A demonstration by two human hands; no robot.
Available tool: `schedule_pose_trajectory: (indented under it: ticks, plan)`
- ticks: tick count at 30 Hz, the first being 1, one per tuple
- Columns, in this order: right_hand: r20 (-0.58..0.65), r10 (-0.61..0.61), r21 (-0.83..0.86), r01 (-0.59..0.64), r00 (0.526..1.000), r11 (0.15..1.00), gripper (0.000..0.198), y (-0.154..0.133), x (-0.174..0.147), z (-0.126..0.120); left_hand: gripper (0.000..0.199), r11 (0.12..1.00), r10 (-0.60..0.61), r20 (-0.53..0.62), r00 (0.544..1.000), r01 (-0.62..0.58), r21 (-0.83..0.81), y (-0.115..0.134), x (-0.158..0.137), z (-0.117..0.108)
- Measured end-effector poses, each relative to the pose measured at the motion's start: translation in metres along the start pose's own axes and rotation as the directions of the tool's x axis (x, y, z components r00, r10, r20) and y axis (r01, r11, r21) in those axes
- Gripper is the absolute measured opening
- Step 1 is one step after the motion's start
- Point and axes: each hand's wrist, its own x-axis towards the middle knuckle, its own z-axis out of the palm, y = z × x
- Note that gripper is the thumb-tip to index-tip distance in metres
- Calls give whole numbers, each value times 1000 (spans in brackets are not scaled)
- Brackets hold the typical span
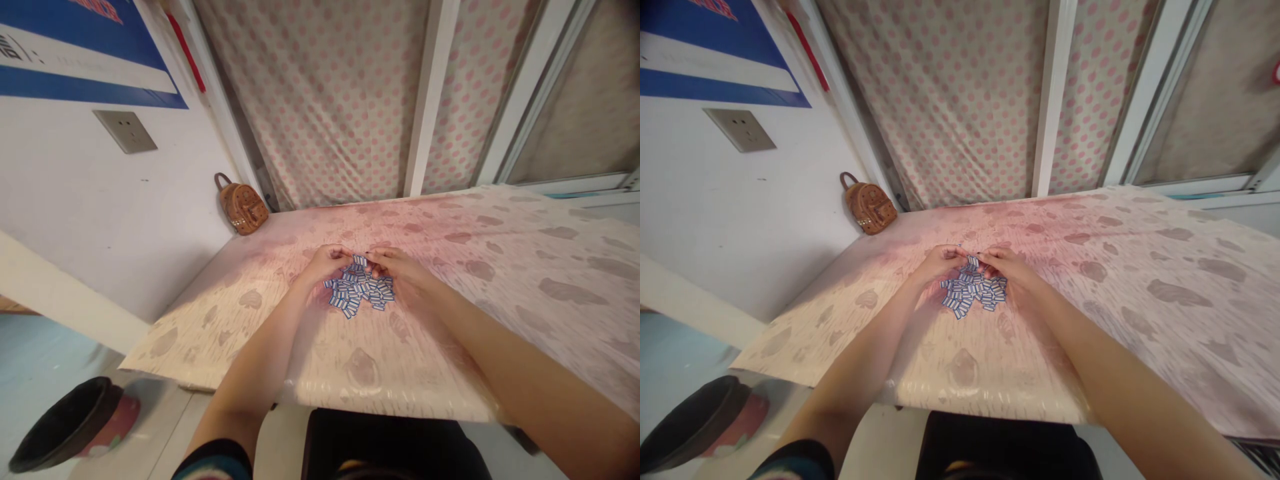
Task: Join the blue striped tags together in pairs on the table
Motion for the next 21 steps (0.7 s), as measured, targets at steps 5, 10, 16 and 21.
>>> schedule_pose_trajectory:
  ticks: [5, 10, 16, 21]
  plan:
    - [14, 16, 6, -16, 1000, 1000, 45, 0, 0, 0, 29, 1000, 4, 3, 1000, -4, 7, -2, 1, 0]
    - [-20, 11, 54, -10, 1000, 998, 42, -1, -2, 2, 32, 1000, -2, 5, 1000, 2, -8, 1, -1, 1]
    - [-38, 5, 163, 1, 999, 987, 33, -5, -9, 8, 35, 999, -10, 14, 1000, 11, -42, 5, -3, 2]
    - [-15, 20, 206, -17, 1000, 978, 29, -11, -14, 11, 34, 998, -33, 14, 999, 34, -45, 8, -6, 3]
